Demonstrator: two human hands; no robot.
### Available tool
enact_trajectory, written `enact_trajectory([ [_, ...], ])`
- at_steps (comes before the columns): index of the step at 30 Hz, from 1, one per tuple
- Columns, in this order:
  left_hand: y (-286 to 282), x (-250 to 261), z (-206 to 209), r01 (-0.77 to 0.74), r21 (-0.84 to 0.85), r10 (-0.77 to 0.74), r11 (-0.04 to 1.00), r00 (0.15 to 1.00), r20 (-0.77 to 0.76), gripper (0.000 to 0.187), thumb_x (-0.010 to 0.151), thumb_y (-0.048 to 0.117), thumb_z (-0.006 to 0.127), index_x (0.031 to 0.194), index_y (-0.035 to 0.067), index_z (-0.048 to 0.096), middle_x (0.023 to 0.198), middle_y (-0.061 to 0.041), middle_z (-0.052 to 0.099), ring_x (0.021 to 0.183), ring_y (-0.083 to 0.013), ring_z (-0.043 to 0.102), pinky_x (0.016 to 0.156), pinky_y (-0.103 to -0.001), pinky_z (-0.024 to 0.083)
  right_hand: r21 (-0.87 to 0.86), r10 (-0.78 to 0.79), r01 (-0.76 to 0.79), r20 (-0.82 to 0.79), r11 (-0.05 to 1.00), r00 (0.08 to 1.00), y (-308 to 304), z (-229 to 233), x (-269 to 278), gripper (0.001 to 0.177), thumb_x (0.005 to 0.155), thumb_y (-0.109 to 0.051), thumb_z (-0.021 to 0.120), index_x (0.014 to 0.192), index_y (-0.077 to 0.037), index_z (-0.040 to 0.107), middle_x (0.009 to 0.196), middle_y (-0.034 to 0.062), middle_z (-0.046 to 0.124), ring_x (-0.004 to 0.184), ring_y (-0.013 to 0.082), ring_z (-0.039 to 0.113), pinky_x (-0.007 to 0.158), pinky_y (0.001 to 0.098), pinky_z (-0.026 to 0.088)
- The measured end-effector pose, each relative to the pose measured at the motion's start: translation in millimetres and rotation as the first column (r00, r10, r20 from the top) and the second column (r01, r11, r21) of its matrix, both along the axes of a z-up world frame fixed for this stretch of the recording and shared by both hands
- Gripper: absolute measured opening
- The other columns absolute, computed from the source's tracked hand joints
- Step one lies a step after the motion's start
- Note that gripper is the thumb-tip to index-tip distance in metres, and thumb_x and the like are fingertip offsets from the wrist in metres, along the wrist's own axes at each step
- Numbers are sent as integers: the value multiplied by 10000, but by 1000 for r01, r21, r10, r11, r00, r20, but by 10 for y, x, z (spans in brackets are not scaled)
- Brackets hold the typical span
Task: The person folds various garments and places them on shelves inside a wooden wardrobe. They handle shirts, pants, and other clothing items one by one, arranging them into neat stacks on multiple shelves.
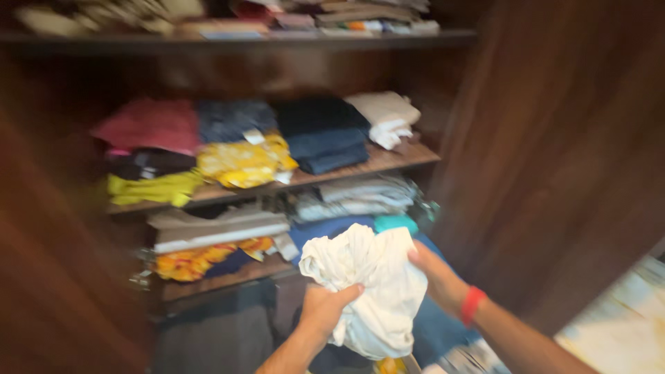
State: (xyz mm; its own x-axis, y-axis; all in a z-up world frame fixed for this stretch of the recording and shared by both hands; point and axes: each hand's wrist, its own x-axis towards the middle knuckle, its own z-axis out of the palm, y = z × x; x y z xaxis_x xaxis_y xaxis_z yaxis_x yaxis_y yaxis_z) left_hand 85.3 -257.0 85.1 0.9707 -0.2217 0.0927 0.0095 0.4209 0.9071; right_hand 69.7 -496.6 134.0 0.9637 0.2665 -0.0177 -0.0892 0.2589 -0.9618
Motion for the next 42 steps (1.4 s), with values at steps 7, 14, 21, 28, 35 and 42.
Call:
enact_trajectory([
  [7,613,179,887,-117,185,163,976,952,-260,499,814,287,771,1210,-15,740,1131,-119,800,986,-197,756,862,-331,572,1,-151,152,-115,988,982,1168,148,91,615,861,-235,686,1439,-83,540,1369,87,682,1212,238,668,1001,412,534],
  [14,1469,690,1474,-204,65,207,977,977,-41,508,823,348,759,1193,0,746,1090,-69,803,946,-161,743,829,-306,567,142,-168,153,96,978,981,1942,978,620,526,864,-70,626,1386,-35,580,1290,112,713,1106,239,718,915,410,580],
  [21,2687,1939,2486,-654,428,629,624,745,221,649,790,514,789,1068,-72,770,1035,-198,788,913,-316,732,784,-418,578,122,-73,79,-52,989,996,2946,1698,2375,376,972,-157,622,1261,81,657,1181,224,709,1009,334,691,778,466,599],
  [28,3209,2911,2836,-635,753,518,173,709,479,736,845,620,630,1388,164,434,1433,-102,330,1302,-313,295,1058,-464,266,-471,-410,472,235,745,881,3477,1908,3696,673,824,-402,813,1345,-50,575,1269,174,667,1179,305,647,979,448,541],
  [35,3132,2992,2294,-321,909,84,-266,932,354,885,881,728,500,1616,393,138,1722,8,-76,1587,-285,-77,1254,-531,2,-481,201,829,876,286,439,3658,1860,3737,834,857,-550,672,1506,-84,431,1496,249,482,1353,433,450,1096,558,341],
  [42,3231,3130,2143,-408,838,0,-363,899,438,916,831,762,523,1605,360,243,1714,10,102,1581,-228,79,1265,-486,122,-914,484,359,404,188,776,4038,1566,4186,863,838,-703,514,1595,-357,285,1633,165,216,1448,422,264,1171,482,238],
])
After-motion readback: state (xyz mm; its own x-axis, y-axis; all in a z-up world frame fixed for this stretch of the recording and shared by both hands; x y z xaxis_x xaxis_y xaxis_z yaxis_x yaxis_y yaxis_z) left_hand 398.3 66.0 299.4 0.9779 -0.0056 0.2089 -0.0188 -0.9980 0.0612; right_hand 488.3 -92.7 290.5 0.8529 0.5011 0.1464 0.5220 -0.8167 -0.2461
